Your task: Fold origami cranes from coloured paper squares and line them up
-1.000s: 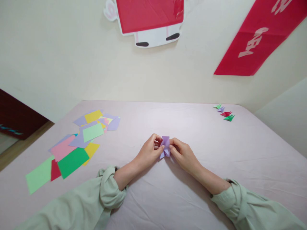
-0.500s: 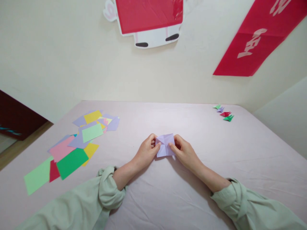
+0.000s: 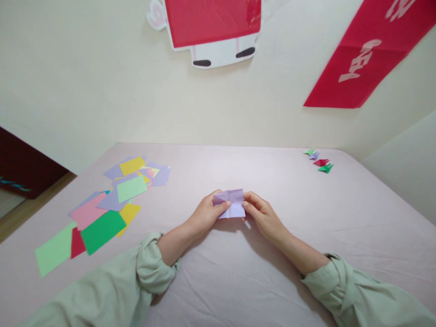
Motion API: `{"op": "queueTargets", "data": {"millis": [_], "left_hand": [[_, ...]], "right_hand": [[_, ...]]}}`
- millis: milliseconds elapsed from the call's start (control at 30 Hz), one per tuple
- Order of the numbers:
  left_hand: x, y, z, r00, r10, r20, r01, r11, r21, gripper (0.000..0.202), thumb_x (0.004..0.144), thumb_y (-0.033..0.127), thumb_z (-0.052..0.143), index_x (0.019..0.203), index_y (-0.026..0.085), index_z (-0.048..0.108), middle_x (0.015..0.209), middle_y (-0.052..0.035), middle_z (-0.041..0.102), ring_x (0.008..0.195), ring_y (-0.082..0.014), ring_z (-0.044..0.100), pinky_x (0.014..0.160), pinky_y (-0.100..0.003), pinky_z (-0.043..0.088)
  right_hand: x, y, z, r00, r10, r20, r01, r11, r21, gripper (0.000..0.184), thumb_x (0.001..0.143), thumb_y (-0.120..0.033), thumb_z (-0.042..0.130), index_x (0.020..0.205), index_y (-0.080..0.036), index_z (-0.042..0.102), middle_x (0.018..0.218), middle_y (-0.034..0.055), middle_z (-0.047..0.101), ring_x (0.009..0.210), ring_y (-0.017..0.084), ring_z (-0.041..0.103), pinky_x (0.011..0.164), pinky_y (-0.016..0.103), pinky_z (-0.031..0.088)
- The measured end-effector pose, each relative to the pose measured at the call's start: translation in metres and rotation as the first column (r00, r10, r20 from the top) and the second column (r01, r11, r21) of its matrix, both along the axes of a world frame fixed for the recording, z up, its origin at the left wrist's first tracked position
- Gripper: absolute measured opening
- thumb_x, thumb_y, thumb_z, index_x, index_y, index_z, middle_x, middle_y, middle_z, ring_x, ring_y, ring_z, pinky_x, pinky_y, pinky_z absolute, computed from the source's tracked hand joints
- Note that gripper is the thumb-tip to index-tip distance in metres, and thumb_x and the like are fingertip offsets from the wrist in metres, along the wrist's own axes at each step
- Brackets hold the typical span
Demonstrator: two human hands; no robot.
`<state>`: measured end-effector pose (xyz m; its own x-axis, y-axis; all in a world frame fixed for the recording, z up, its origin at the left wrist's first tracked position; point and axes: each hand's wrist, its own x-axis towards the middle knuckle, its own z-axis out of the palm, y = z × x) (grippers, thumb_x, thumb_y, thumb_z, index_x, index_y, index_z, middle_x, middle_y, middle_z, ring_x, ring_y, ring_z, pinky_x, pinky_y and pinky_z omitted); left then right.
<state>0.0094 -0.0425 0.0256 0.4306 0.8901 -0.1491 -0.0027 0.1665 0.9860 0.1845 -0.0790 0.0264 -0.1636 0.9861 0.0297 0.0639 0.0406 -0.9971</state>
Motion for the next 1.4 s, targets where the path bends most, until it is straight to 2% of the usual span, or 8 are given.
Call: {"op": "queueTargets", "data": {"millis": [100,200,533,733,867,967,1200,1400], "left_hand": [[0.000,0.003,0.000,0.999,0.016,0.040,-0.011,0.994,-0.110,0.032,0.073,0.038,0.069,0.091,0.013,0.060,0.072,0.0004,0.059,0.059,-0.0101,0.050,0.056,-0.021,0.039],[-0.001,0.005,0.002,0.999,0.021,0.035,-0.014,0.984,-0.178,0.031,0.071,0.037,0.071,0.086,0.011,0.063,0.070,-0.0010,0.061,0.055,-0.0084,0.048,0.054,-0.021,0.039],[-0.003,0.001,0.010,0.993,-0.113,-0.029,0.099,0.953,-0.288,0.033,0.069,0.040,0.074,0.083,0.011,0.067,0.066,-0.0014,0.061,0.048,-0.0061,0.046,0.047,-0.019,0.034],[-0.005,0.003,0.011,0.985,-0.170,-0.028,0.153,0.940,-0.304,0.035,0.068,0.043,0.074,0.082,0.013,0.064,0.060,0.0027,0.053,0.046,-0.0056,0.042,0.043,-0.018,0.030],[-0.005,0.003,0.011,0.975,-0.222,-0.007,0.211,0.937,-0.278,0.036,0.070,0.046,0.072,0.080,0.013,0.062,0.061,0.0034,0.051,0.049,-0.0058,0.042,0.046,-0.018,0.029],[-0.005,0.003,0.012,0.978,-0.211,-0.007,0.204,0.951,-0.232,0.038,0.071,0.049,0.070,0.075,0.013,0.059,0.060,0.0031,0.051,0.050,-0.0066,0.042,0.047,-0.019,0.028],[-0.004,0.002,0.006,0.984,-0.177,-0.004,0.174,0.969,-0.176,0.031,0.072,0.040,0.069,0.086,0.014,0.060,0.062,0.0031,0.053,0.054,-0.0085,0.044,0.052,-0.020,0.030],[0.002,-0.002,0.010,0.988,-0.151,-0.020,0.146,0.977,-0.156,0.024,0.071,0.037,0.067,0.072,0.015,0.057,0.055,0.0046,0.047,0.048,-0.0077,0.039,0.048,-0.022,0.028]], "right_hand": [[0.000,0.000,0.000,0.998,-0.003,-0.058,0.005,1.000,0.027,0.013,0.089,-0.031,0.050,0.096,-0.021,0.055,0.076,-0.0017,0.056,0.063,0.013,0.054,0.063,0.027,0.045],[-0.001,-0.001,-0.004,0.999,0.003,-0.045,0.001,0.996,0.089,0.010,0.087,-0.024,0.052,0.096,-0.021,0.053,0.083,-0.0003,0.058,0.068,0.013,0.056,0.063,0.027,0.046],[0.000,-0.006,-0.004,0.965,-0.029,0.261,-0.040,0.967,0.253,0.015,0.086,-0.016,0.051,0.100,-0.020,0.053,0.090,0.0024,0.061,0.080,0.015,0.059,0.074,0.029,0.048],[0.004,-0.010,-0.002,0.936,-0.111,0.333,-0.033,0.917,0.398,0.043,0.084,-0.012,0.051,0.125,-0.023,0.043,0.092,0.0019,0.062,0.076,0.014,0.060,0.075,0.029,0.048],[0.004,-0.008,0.002,0.921,-0.073,0.382,-0.107,0.896,0.430,0.017,0.088,-0.013,0.049,0.099,-0.022,0.059,0.088,0.0029,0.063,0.080,0.016,0.060,0.074,0.029,0.047],[0.005,-0.006,0.004,0.920,-0.073,0.386,-0.102,0.904,0.415,0.012,0.091,-0.016,0.050,0.088,-0.021,0.061,0.082,0.0027,0.062,0.077,0.016,0.059,0.072,0.028,0.046],[0.004,-0.006,0.001,0.930,-0.085,0.359,-0.084,0.899,0.429,0.012,0.091,-0.016,0.050,0.093,-0.022,0.060,0.087,0.0035,0.062,0.080,0.016,0.059,0.074,0.029,0.047],[0.003,-0.007,0.000,0.927,-0.097,0.363,-0.066,0.910,0.410,0.012,0.091,-0.016,0.049,0.095,-0.022,0.059,0.087,0.0040,0.062,0.082,0.018,0.060,0.075,0.031,0.047]]}}
